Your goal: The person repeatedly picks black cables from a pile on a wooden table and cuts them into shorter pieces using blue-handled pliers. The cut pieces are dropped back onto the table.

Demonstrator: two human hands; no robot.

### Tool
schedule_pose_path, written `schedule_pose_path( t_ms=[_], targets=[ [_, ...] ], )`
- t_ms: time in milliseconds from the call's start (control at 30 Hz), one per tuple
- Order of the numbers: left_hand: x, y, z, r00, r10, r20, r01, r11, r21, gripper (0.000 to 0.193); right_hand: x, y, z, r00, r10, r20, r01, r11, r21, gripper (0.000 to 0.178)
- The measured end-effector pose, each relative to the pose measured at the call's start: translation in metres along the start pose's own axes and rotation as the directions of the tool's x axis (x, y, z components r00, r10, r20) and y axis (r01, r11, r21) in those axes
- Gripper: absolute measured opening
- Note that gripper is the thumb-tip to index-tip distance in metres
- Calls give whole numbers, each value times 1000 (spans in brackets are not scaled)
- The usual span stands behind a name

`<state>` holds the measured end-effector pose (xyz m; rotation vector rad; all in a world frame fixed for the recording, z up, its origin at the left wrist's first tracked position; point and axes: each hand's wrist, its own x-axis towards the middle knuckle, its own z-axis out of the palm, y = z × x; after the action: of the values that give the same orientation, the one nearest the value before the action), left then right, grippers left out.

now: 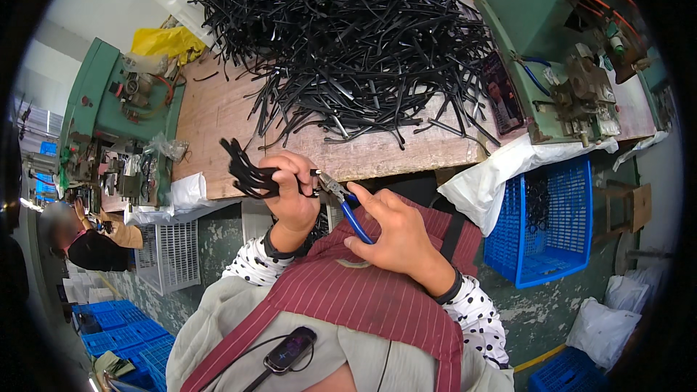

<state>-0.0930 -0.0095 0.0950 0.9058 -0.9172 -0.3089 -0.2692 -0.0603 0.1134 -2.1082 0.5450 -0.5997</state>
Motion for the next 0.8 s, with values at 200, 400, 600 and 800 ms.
schedule_pose_path(
  t_ms=[200,400,600,800],
  targets=[
    [-1,5,3,965,-250,-77,244,966,-84,33,-1,8,4,999,36,29,-36,999,7,76],
    [9,-1,-4,786,-587,-191,521,797,-307,29,-1,8,4,989,129,67,-132,990,43,73],
    [47,-54,-39,678,-684,-268,671,725,-154,30,-6,10,4,988,145,48,-145,989,0,75],
    [73,-108,-55,487,-824,-290,864,502,25,37,-4,6,3,987,140,78,-140,990,-7,76]
  ],
)
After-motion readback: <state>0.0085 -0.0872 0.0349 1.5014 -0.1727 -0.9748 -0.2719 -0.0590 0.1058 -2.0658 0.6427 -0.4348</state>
